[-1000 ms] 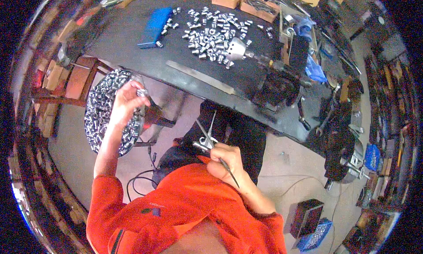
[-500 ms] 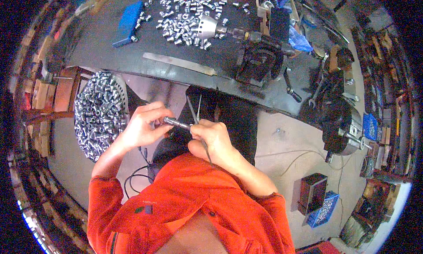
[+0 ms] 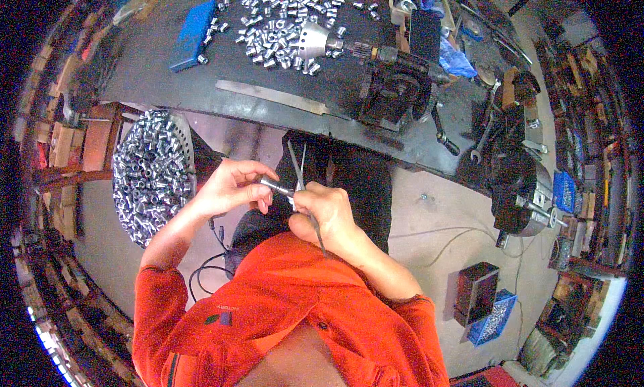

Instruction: The person picks up metal parts from a container, measures their length using a caliper, and places them onto a pile on the workbench.

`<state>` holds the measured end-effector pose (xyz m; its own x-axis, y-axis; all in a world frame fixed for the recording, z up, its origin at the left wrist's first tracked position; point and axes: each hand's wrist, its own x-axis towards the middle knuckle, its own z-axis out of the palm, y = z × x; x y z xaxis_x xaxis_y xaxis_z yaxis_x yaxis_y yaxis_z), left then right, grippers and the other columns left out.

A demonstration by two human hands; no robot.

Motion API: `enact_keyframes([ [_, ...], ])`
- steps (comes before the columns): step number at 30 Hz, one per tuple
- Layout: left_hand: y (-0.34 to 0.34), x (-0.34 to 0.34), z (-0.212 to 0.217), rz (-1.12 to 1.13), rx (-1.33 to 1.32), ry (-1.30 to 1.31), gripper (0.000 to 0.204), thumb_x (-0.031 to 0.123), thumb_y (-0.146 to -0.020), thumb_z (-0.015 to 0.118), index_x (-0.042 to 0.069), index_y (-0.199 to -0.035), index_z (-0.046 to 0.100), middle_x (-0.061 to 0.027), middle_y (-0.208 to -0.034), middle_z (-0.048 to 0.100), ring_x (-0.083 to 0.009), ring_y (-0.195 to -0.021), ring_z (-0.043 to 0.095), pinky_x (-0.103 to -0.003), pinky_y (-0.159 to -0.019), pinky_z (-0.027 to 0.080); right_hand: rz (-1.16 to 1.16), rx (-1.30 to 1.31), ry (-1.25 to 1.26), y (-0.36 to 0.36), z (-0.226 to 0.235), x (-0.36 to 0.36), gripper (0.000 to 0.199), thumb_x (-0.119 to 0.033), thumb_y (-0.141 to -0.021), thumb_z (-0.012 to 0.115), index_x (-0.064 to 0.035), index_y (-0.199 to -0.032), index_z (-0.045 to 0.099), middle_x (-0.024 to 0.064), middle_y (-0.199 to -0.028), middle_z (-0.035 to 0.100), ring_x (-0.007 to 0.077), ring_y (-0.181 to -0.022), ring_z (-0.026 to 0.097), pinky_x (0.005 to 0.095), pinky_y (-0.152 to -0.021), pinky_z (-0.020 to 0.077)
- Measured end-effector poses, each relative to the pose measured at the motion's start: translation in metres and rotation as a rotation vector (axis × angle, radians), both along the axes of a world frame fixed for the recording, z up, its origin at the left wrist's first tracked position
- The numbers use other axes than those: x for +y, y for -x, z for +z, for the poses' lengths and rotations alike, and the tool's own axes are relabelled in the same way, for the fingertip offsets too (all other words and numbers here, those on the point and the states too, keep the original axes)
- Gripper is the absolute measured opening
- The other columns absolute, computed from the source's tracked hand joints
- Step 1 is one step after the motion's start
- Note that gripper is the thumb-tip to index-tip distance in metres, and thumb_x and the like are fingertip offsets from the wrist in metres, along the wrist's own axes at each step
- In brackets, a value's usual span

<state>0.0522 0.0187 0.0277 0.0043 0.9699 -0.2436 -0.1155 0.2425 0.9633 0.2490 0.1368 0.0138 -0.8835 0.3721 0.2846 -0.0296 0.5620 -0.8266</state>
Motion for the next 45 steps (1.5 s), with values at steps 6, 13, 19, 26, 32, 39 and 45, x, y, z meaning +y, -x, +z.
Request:
enact_keyframes([
  [6, -0.004, 0.003, -0.002, 0.038, -0.013, 0.029, 0.023, 0.019, -0.094, 0.057, 0.001, -0.108, 0.059, -0.0058, -0.076, 0.065, -0.0120, -0.067, 0.064, -0.023, -0.055, 0.049, -0.059, -0.014, -0.104, -0.001, -0.005, -0.002, 0.015, -0.011, -0.061, 0.065, -0.0051, -0.064, 0.051, 0.0122, -0.060, 0.050, 0.0327, -0.051, 0.053, 0.0409, -0.046, 0.0412],
  [13, -0.006, 0.006, 0.001, 0.018, 0.090, -0.006, 0.020, 0.006, -0.087, 0.063, 0.001, -0.106, 0.059, -0.0040, -0.079, 0.064, -0.0091, -0.070, 0.061, -0.023, -0.059, 0.049, 0.016, -0.025, 0.219, 0.000, -0.013, 0.004, 0.018, -0.010, -0.062, 0.063, -0.0033, -0.062, 0.046, 0.0121, -0.058, 0.046, 0.0296, -0.049, 0.048, 0.0360, -0.047, 0.0368],
  [19, 0.011, 0.013, -0.002, 0.133, 0.637, -0.250, 0.020, 0.001, -0.077, 0.065, 0.001, -0.096, 0.061, -0.0032, -0.080, 0.059, -0.0120, -0.067, 0.059, -0.025, -0.058, 0.046, -0.012, -0.036, 0.223, -0.015, -0.007, 0.015, 0.024, -0.008, -0.062, 0.061, -0.0025, -0.061, 0.038, 0.0106, -0.056, 0.039, 0.0256, -0.049, 0.041, 0.0348, -0.047, 0.0303],
  [26, 0.020, 0.011, -0.022, 0.171, 1.235, -0.383, 0.028, 0.006, -0.064, 0.069, 0.004, -0.091, 0.062, -0.0091, -0.074, 0.052, -0.0270, -0.060, 0.058, -0.036, -0.053, 0.046, 0.202, 0.133, 0.172, -0.025, 0.025, 0.003, 0.034, -0.022, -0.069, 0.064, -0.0068, -0.061, 0.035, 0.0069, -0.060, 0.034, 0.0263, -0.048, 0.038, 0.0372, -0.044, 0.0274],
  [32, 0.017, 0.013, -0.013, 0.153, 1.274, -0.375, 0.027, 0.012, -0.064, 0.070, 0.009, -0.089, 0.062, -0.0082, -0.079, 0.054, -0.0317, -0.065, 0.060, -0.041, -0.056, 0.049, 0.203, 0.111, 0.230, -0.016, 0.023, -0.001, 0.033, -0.021, -0.069, 0.063, -0.0058, -0.061, 0.035, 0.0079, -0.059, 0.033, 0.0270, -0.048, 0.038, 0.0360, -0.045, 0.0270],
  [39, 0.011, 0.019, -0.009, 0.013, 1.345, -0.593, 0.034, 0.016, -0.061, 0.070, 0.008, -0.092, 0.058, -0.0071, -0.078, 0.052, -0.0275, -0.059, 0.057, -0.038, -0.054, 0.046, 0.182, 0.055, 0.147, 0.011, 0.018, 0.004, 0.025, -0.003, -0.060, 0.063, -0.0049, -0.062, 0.039, 0.0100, -0.059, 0.039, 0.0288, -0.051, 0.045, 0.0363, -0.047, 0.0319],
  [45, 0.022, 0.045, -0.015, 0.066, 1.366, -0.568, 0.032, 0.016, -0.062, 0.069, 0.009, -0.092, 0.061, -0.0079, -0.075, 0.053, -0.0280, -0.062, 0.060, -0.039, -0.056, 0.048, 0.086, 0.152, -0.038, 0.011, 0.006, 0.014, 0.023, -0.005, -0.059, 0.066, -0.0054, -0.064, 0.044, 0.0090, -0.060, 0.043, 0.0288, -0.051, 0.048, 0.0360, -0.045, 0.0339],
])
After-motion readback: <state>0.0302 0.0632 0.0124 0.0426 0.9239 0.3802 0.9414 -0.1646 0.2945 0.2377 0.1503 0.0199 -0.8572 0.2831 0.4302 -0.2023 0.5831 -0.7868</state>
